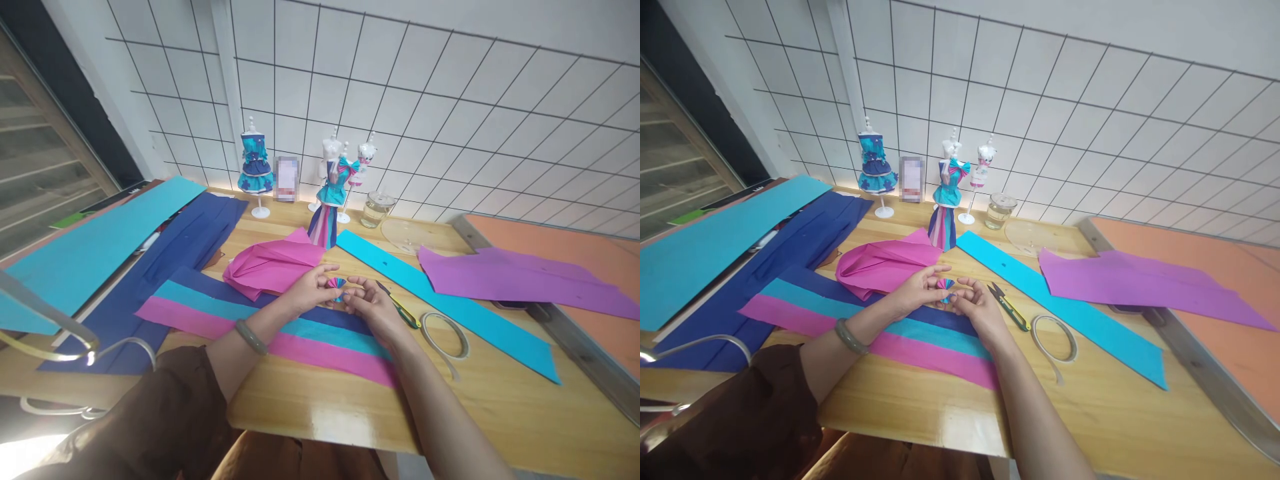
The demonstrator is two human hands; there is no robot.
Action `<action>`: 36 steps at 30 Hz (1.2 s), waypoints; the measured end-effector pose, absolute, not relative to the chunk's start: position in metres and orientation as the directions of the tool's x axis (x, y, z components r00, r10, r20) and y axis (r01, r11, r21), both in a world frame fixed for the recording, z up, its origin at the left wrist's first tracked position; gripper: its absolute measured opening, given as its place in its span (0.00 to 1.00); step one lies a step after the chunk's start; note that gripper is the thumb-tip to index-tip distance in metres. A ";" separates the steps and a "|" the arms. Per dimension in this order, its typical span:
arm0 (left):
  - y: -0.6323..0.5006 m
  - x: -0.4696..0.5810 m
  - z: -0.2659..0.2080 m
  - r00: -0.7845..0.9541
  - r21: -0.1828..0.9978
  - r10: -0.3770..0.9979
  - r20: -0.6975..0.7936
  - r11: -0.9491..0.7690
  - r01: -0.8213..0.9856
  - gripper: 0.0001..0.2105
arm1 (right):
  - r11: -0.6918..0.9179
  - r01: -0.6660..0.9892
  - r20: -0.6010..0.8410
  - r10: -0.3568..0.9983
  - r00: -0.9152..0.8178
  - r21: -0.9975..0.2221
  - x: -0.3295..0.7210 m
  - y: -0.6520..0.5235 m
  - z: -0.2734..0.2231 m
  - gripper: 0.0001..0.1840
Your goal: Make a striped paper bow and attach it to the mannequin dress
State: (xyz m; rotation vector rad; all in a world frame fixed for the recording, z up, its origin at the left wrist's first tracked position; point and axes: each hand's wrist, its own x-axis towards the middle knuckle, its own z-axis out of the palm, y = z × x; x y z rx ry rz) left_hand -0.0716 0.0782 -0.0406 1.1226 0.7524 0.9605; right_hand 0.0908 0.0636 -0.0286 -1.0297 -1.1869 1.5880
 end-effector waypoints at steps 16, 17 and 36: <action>0.081 -0.069 -0.047 0.353 0.973 0.933 0.075 0.009 -0.230 0.34 | -0.132 -0.105 -0.114 0.980 -0.161 -0.986 0.091 0.066 -0.031 0.19; 0.080 -0.069 -0.047 0.353 0.973 0.932 0.083 0.000 -0.229 0.34 | -0.120 -0.089 -0.103 0.978 -0.180 -0.989 0.090 0.065 -0.030 0.18; 0.081 -0.068 -0.051 0.402 0.989 0.911 0.093 -0.037 -0.144 0.26 | -0.118 -0.065 -0.102 0.972 -0.211 -0.991 0.088 0.061 -0.023 0.16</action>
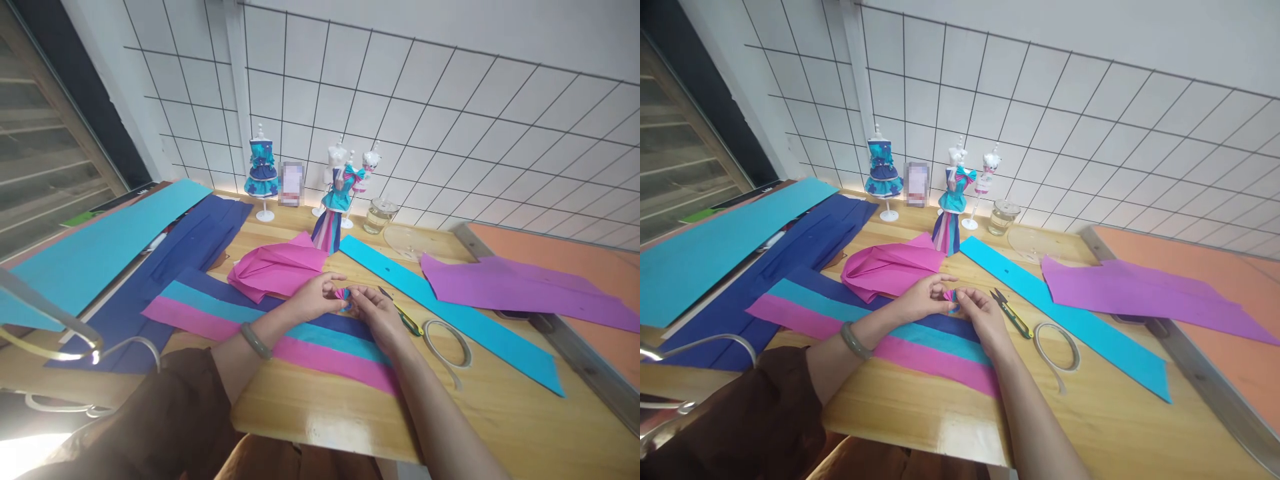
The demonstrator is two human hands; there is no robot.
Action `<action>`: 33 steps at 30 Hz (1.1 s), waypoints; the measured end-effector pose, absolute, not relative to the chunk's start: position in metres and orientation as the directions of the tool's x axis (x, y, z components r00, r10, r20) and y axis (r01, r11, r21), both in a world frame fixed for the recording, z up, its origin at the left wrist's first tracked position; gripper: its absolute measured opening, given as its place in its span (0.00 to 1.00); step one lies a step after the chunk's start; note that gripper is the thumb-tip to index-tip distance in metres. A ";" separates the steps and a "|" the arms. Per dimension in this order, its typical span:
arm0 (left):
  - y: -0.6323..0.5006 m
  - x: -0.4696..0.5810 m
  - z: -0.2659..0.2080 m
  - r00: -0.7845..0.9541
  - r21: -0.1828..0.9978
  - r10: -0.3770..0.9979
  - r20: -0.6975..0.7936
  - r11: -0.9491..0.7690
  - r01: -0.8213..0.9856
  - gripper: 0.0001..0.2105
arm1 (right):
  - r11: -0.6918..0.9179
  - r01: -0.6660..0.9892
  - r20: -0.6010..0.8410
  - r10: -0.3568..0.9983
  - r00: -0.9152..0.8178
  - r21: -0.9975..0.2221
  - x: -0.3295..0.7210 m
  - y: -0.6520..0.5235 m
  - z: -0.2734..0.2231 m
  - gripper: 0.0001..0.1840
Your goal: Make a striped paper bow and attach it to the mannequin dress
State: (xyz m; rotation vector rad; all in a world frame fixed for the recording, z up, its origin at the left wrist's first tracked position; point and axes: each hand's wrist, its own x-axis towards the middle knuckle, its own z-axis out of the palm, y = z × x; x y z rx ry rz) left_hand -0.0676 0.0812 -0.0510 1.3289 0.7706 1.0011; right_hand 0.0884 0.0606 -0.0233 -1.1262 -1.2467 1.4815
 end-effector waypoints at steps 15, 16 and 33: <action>0.078 -0.073 -0.041 0.519 0.970 0.855 0.011 0.117 -0.215 0.32 | -0.147 -0.059 -0.131 0.966 -0.224 -0.987 0.088 0.060 -0.023 0.14; 0.078 -0.073 -0.041 0.519 0.970 0.855 0.012 0.116 -0.214 0.32 | -0.147 -0.065 -0.129 0.966 -0.225 -0.987 0.088 0.060 -0.023 0.13; 0.077 -0.074 -0.038 0.508 0.980 0.861 0.014 0.090 -0.179 0.33 | -0.102 -0.019 -0.096 0.970 -0.223 -0.995 0.089 0.062 -0.028 0.14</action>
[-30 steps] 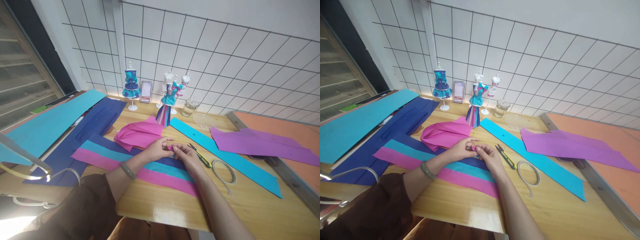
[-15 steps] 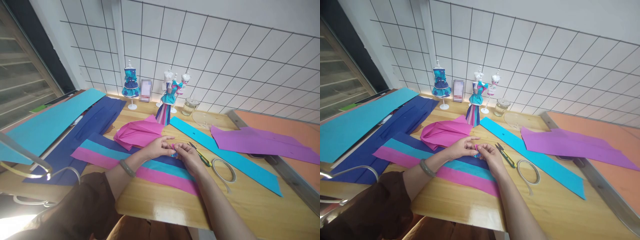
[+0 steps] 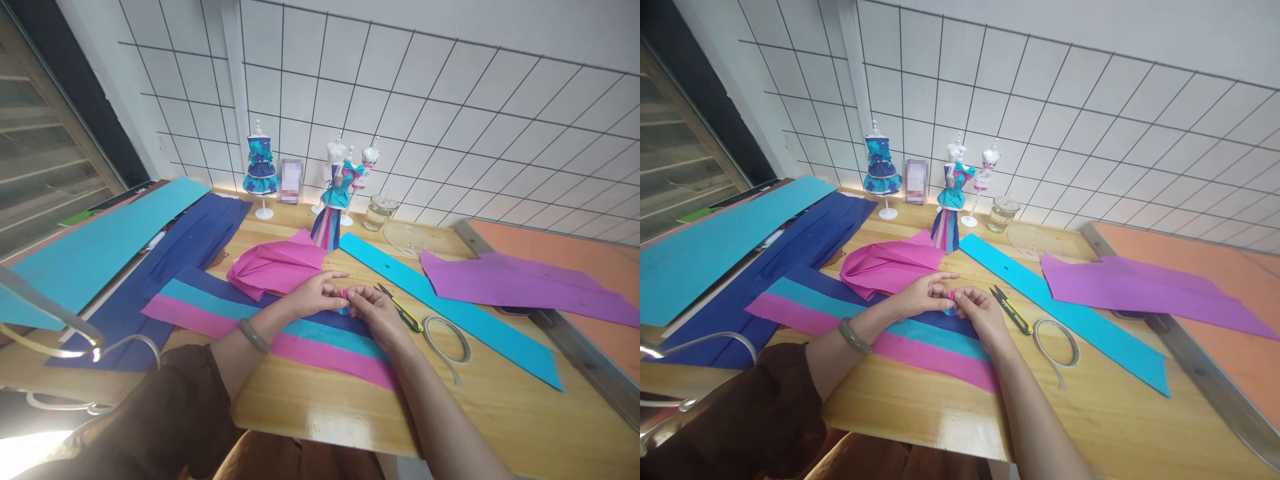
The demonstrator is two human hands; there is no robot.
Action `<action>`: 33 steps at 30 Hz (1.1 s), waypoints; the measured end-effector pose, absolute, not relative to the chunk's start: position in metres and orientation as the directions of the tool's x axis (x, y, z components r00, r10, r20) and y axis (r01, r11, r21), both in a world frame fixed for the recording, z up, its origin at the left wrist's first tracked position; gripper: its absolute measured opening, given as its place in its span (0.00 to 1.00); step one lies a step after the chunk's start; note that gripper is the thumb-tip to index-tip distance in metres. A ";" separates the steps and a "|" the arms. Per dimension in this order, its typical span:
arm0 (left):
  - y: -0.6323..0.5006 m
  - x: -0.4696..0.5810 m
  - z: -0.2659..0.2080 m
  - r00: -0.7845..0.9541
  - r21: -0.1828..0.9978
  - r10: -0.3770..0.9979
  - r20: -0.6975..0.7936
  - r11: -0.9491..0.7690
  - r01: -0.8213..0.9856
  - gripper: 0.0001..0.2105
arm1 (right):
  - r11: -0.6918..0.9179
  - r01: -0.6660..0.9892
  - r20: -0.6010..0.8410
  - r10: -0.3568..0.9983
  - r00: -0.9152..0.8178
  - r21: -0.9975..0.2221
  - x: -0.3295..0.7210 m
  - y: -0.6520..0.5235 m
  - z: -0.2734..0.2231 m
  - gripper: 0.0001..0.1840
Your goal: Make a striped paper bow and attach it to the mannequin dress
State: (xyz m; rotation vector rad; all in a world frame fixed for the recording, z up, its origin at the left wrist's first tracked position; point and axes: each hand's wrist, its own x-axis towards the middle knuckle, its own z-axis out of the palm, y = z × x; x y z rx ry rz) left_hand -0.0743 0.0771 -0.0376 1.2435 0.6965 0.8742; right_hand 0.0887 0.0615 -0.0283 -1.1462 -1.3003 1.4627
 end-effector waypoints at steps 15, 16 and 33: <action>0.082 -0.075 -0.045 0.462 0.962 0.887 -0.005 0.131 -0.240 0.33 | -0.204 -0.217 -0.158 0.964 -0.213 -0.955 0.092 0.069 -0.034 0.17; 0.082 -0.075 -0.045 0.448 0.964 0.894 -0.002 0.121 -0.238 0.33 | -0.190 -0.208 -0.144 0.965 -0.218 -0.959 0.092 0.069 -0.035 0.17; 0.084 -0.069 -0.048 0.271 0.948 0.962 0.012 0.075 -0.310 0.22 | -0.134 -0.065 -0.115 0.964 -0.240 -0.989 0.091 0.066 -0.035 0.15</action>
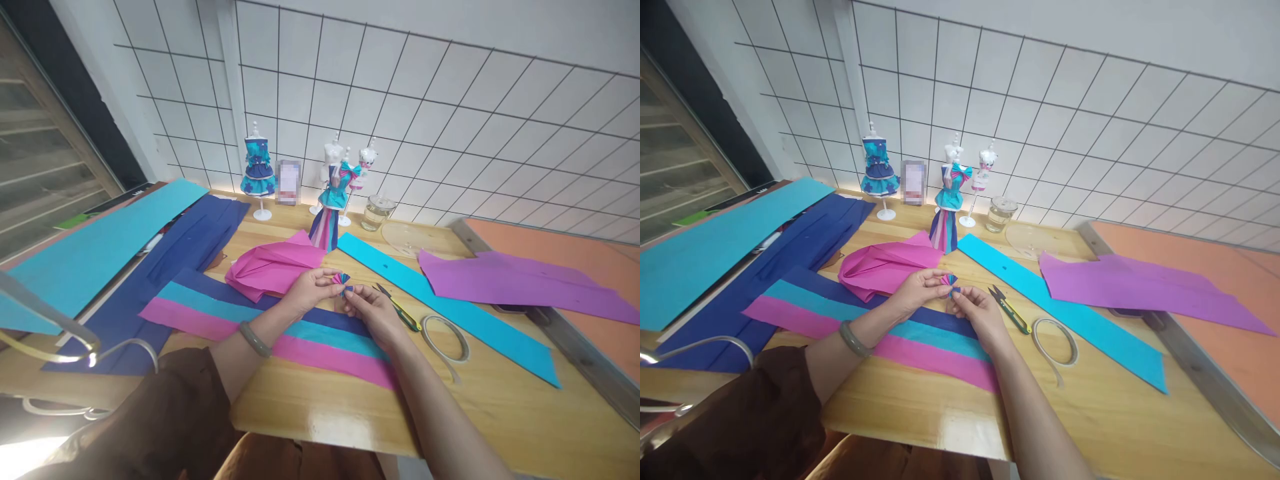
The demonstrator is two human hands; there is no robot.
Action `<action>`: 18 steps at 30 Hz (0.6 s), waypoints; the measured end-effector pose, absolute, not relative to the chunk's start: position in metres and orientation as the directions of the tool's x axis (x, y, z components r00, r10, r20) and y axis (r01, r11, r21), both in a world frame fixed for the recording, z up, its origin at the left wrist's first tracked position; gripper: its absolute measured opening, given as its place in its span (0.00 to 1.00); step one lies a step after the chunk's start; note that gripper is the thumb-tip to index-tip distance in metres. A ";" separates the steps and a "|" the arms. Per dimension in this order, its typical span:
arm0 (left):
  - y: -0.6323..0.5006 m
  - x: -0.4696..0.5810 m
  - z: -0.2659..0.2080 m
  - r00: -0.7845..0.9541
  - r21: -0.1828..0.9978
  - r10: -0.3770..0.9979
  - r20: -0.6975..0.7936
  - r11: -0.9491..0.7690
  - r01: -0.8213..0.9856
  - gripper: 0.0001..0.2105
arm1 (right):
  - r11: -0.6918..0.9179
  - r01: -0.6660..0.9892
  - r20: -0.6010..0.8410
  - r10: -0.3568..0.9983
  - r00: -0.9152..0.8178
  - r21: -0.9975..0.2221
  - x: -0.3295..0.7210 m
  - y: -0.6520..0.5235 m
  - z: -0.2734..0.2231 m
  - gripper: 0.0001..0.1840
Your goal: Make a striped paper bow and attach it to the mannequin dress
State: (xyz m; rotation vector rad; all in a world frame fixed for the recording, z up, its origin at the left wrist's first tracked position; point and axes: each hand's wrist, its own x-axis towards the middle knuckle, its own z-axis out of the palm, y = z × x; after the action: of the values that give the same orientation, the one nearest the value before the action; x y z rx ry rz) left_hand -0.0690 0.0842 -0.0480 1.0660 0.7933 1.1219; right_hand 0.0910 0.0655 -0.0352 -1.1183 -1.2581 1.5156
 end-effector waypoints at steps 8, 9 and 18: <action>0.082 -0.069 -0.046 0.314 0.947 0.949 -0.007 0.108 -0.303 0.22 | -0.168 -0.115 -0.142 0.968 -0.205 -0.979 0.093 0.068 -0.035 0.15; 0.081 -0.069 -0.045 0.327 0.948 0.945 -0.002 0.105 -0.300 0.21 | -0.168 -0.119 -0.142 0.969 -0.201 -0.979 0.093 0.068 -0.035 0.15; 0.082 -0.071 -0.044 0.358 0.949 0.934 -0.009 0.121 -0.292 0.25 | -0.152 -0.071 -0.139 0.977 -0.159 -0.986 0.093 0.069 -0.036 0.15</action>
State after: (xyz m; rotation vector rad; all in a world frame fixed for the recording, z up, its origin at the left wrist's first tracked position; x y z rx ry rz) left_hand -0.0712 0.0816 -0.0441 1.0813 0.7542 1.0310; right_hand 0.0932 0.0686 -0.0357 -1.1767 -1.1856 1.4700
